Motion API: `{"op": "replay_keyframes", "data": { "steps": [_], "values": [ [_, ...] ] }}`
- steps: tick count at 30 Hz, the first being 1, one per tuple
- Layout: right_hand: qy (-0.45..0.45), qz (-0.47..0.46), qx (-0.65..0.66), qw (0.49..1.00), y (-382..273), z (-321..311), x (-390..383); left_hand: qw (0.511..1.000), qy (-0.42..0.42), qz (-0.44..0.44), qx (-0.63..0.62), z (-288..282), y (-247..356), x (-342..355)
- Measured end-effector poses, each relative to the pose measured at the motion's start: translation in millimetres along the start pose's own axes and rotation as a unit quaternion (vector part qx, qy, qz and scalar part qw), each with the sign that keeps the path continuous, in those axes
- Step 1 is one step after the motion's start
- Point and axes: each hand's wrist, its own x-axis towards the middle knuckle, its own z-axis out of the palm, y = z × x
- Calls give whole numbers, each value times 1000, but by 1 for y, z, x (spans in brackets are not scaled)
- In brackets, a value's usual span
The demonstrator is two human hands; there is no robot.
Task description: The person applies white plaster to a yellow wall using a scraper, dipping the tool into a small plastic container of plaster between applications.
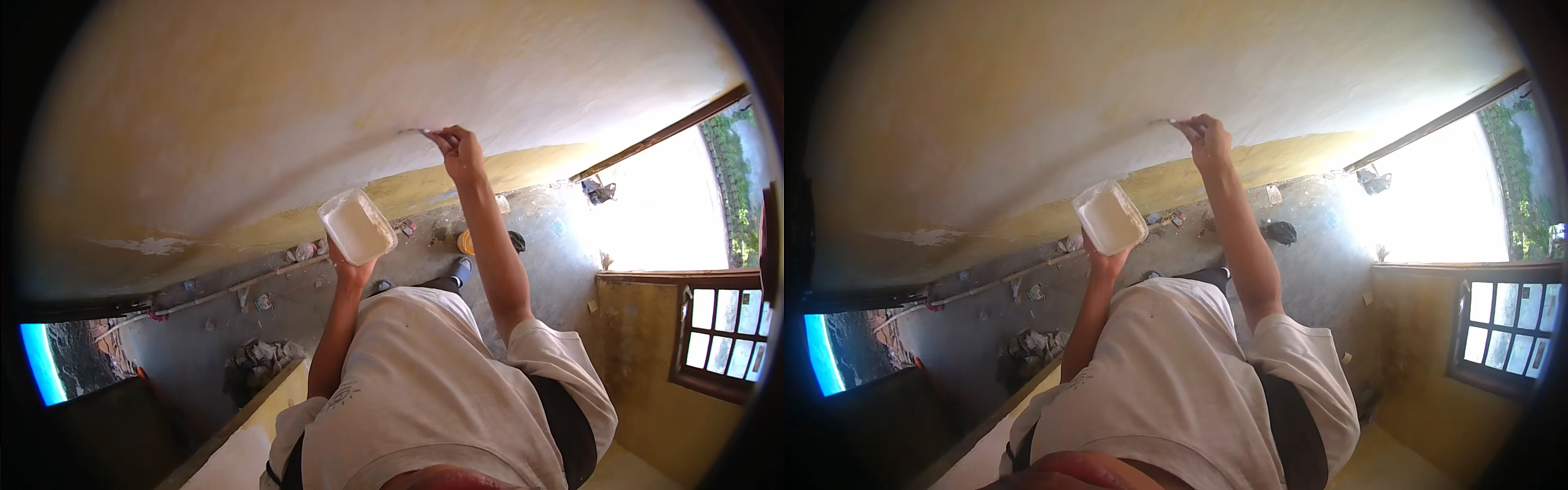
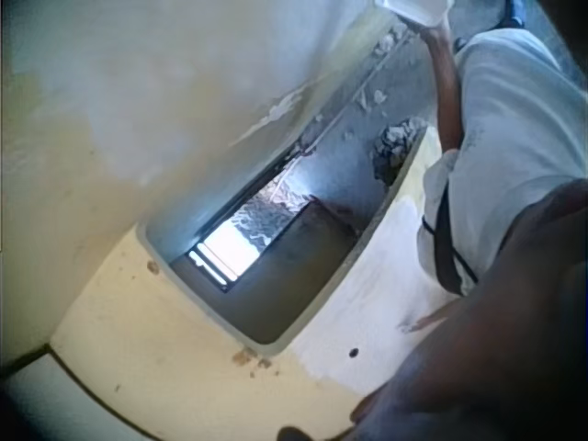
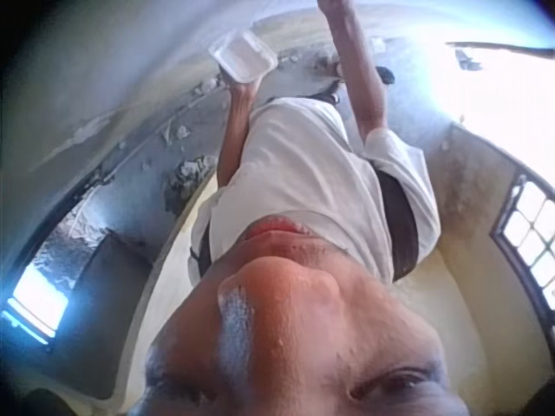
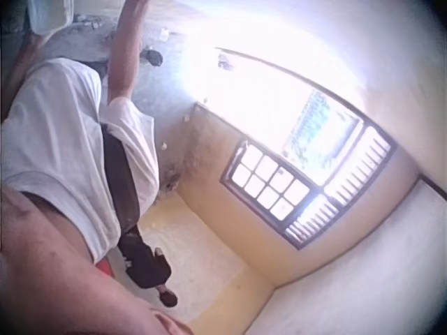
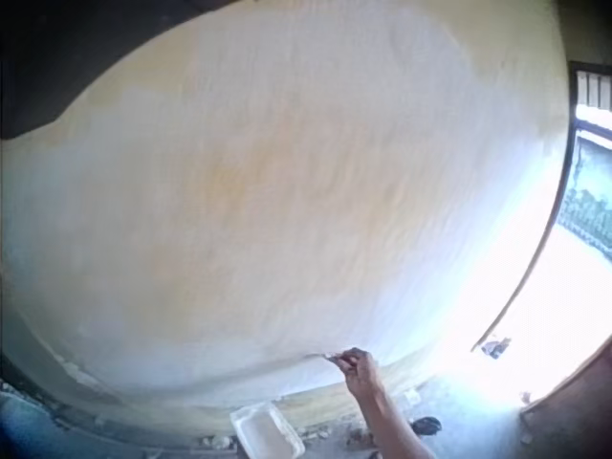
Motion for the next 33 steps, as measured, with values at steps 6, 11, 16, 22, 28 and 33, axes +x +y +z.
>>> {"op": "replay_keyframes", "data": {
  "steps": [6,11,16,22,28,33],
  "values": [
    [-82,-134,34,987,-148,142,-96,998,-24,-56,10,15,-9,5],
    [-100,-195,42,975,-162,141,-115,998,-35,-51,14,20,-8,4],
    [24,-64,-87,994,-32,-5,-88,999,-41,-2,17,12,0,0],
    [100,218,-102,965,114,-148,-34,999,10,30,-11,-1,-9,-13],
    [23,121,-43,992,105,-105,13,999,20,40,24,-4,-1,-15],
    [-10,4,0,1000,-21,2,4,999,15,48,1,4,1,-13]
  ]
}}
